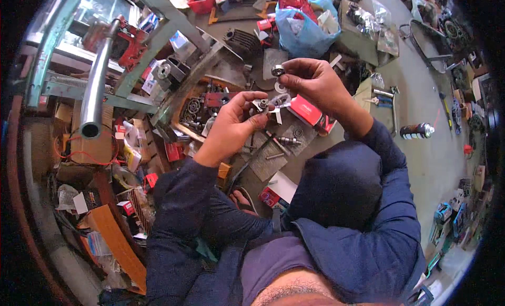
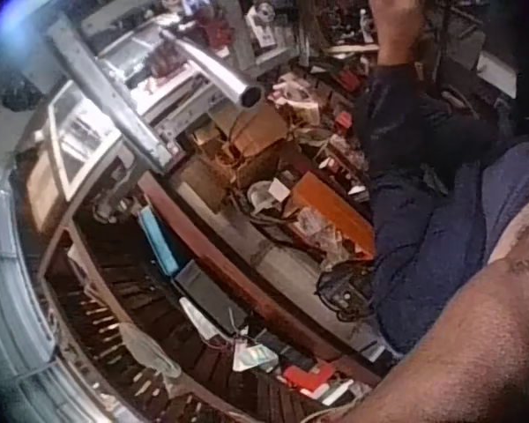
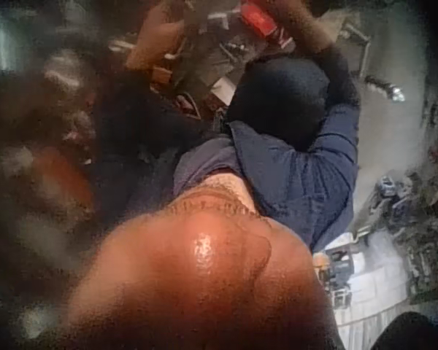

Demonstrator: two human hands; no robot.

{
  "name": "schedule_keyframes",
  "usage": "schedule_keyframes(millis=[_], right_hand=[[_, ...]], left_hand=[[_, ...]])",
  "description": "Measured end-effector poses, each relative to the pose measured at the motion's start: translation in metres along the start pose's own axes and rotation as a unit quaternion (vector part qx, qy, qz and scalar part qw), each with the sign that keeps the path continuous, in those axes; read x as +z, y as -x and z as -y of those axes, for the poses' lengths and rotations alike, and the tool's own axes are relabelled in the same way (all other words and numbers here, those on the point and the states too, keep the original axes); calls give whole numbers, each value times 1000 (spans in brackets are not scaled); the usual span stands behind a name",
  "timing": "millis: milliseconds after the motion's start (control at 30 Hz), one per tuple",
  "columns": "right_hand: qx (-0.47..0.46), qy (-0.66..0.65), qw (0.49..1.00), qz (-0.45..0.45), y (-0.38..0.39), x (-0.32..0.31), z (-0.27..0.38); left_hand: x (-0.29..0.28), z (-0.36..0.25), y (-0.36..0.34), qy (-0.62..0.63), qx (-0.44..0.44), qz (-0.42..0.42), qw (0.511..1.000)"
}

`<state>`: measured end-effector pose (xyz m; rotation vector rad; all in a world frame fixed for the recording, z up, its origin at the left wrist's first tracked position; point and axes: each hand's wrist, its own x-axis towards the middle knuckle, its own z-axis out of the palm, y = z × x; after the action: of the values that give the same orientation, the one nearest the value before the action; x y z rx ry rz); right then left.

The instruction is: The person handles engine components, specifically a camshaft. They pick up a small metal piece and a bearing, place them onto a camshaft, and then use a hydraulic press handle to apply pressure to a component held in the press frame.

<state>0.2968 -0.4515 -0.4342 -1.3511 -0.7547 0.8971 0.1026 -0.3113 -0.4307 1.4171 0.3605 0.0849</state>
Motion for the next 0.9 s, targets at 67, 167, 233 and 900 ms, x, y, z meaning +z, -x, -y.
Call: schedule_keyframes(millis=[67,167,233,900], right_hand=[[-4,7,1000,4,-1,3,18],[-3,-1,999,35,0,12,54],[1,14,999,50,0,21,70],[-186,287,939,34,-5,60,139]], left_hand=[[5,-7,-1,-5,35,-13,999],[9,-22,-2,-17,69,-34,997],[13,-29,-2,7,101,-57,993],[8,-84,7,127,137,-55,981]])
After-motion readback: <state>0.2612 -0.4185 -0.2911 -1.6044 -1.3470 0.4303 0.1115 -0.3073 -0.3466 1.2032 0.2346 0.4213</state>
